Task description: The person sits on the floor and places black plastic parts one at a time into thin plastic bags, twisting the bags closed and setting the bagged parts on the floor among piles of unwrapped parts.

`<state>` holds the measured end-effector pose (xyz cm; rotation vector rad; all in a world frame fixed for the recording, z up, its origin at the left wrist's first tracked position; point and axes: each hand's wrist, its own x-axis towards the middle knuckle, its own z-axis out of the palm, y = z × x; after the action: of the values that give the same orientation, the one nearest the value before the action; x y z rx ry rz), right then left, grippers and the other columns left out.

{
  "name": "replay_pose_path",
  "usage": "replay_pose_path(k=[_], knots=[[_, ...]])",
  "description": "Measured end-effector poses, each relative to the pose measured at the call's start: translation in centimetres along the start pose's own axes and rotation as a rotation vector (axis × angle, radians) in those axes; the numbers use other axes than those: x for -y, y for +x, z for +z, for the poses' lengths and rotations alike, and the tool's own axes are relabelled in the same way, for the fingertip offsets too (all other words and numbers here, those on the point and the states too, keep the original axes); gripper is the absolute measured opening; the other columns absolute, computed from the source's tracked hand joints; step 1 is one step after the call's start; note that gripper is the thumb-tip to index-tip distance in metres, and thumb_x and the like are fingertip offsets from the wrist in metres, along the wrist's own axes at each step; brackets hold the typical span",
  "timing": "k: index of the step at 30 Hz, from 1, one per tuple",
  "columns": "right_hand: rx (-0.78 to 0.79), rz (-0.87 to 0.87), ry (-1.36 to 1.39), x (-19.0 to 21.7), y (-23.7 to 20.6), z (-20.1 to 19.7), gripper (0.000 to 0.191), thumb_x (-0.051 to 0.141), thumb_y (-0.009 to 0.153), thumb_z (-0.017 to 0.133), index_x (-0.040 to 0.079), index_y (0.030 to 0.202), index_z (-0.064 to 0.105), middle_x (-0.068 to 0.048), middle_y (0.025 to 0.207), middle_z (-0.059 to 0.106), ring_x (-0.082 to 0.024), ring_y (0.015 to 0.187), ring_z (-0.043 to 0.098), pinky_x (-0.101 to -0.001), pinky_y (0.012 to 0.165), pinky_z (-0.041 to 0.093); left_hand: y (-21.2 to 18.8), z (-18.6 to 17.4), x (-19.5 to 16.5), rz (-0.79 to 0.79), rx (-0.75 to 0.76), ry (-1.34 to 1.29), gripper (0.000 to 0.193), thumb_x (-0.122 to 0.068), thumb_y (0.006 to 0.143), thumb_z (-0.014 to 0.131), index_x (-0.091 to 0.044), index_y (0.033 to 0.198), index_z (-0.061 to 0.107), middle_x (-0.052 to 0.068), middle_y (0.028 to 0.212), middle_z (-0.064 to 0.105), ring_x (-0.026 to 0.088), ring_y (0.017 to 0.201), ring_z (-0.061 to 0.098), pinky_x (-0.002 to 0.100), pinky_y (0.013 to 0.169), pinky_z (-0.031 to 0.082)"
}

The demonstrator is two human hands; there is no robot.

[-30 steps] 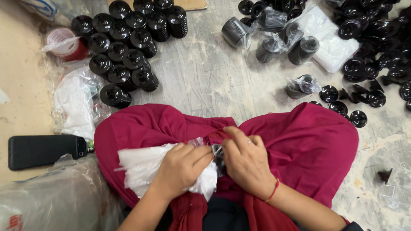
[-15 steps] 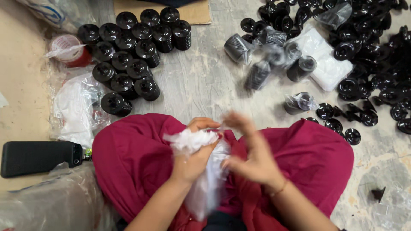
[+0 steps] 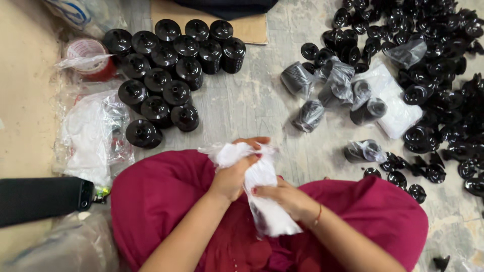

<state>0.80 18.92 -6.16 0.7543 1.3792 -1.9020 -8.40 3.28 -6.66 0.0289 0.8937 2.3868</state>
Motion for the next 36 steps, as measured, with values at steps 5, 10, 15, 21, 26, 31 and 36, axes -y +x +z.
replay_pose_path(k=[5,10,15,21,26,31,36], knots=[[-0.106,-0.731,-1.072,10.8,5.5,-2.1,0.072,0.035,0.083,0.081,-0.001,0.139,0.055,-0.018,0.135,0.065,-0.027,0.121,0.064,-0.0409,0.099,0.052,5.0,-5.6,2.0,0.061,-0.412,-0.239,0.026,0.000,0.091,0.059,-0.005,0.115,0.066,0.010,0.125,0.070,0.022,0.109,0.067,0.037,0.090,0.058],[-0.495,-1.290,-1.375,22.0,13.5,-0.8,0.072,0.029,0.089,0.085,-0.001,0.146,0.053,-0.026,0.146,0.057,-0.044,0.132,0.056,-0.0456,0.111,0.046,6.2,-4.6,4.0,-0.144,-0.423,-0.098,0.027,-0.006,0.093,0.067,-0.005,0.120,0.071,0.009,0.114,0.071,0.023,0.103,0.065,0.035,0.087,0.054],[-0.704,-1.356,-1.508,25.7,16.9,1.6,0.074,0.033,0.075,0.091,0.003,0.134,0.059,-0.020,0.130,0.065,-0.041,0.116,0.062,-0.0469,0.096,0.050,5.4,-3.6,3.4,-0.063,-0.240,-0.092,0.032,-0.011,0.095,0.063,-0.004,0.126,0.068,0.005,0.121,0.071,0.017,0.111,0.065,0.031,0.098,0.050],[-0.575,-1.121,-1.417,25.6,15.9,1.2,0.054,0.019,0.081,0.089,0.010,0.128,0.066,-0.012,0.114,0.071,-0.034,0.096,0.069,-0.0443,0.083,0.055,5.7,-2.9,2.9,-0.054,-0.181,-0.131,0.032,-0.015,0.100,0.061,-0.002,0.129,0.068,0.006,0.122,0.070,0.017,0.112,0.064,0.031,0.099,0.049],[-0.499,-1.206,-1.560,24.1,14.5,1.6,0.051,0.012,0.078,0.085,0.013,0.127,0.070,-0.011,0.124,0.071,-0.037,0.094,0.069,-0.0456,0.078,0.055,6.1,-2.9,2.4,-0.065,-0.185,-0.161,0.035,-0.015,0.098,0.062,-0.003,0.130,0.067,0.006,0.119,0.072,0.018,0.106,0.067,0.032,0.094,0.052],[-0.420,-1.087,-1.650,19.9,11.2,-0.8,0.049,0.014,0.079,0.084,0.015,0.126,0.072,-0.012,0.128,0.069,-0.037,0.099,0.069,-0.0451,0.082,0.055,6.1,-2.6,1.1,-0.106,-0.221,-0.246,0.033,-0.019,0.097,0.066,-0.006,0.127,0.069,0.007,0.110,0.073,0.019,0.096,0.069,0.034,0.086,0.054],[-0.398,-0.922,-1.633,13.0,6.0,-4.4,0.048,0.013,0.079,0.081,0.017,0.126,0.072,-0.008,0.132,0.069,-0.033,0.101,0.070,-0.0431,0.085,0.056,6.2,-2.7,0.5,-0.120,-0.202,-0.288,0.030,-0.020,0.097,0.072,-0.002,0.121,0.069,0.011,0.107,0.073,0.024,0.093,0.070,0.038,0.082,0.057]])
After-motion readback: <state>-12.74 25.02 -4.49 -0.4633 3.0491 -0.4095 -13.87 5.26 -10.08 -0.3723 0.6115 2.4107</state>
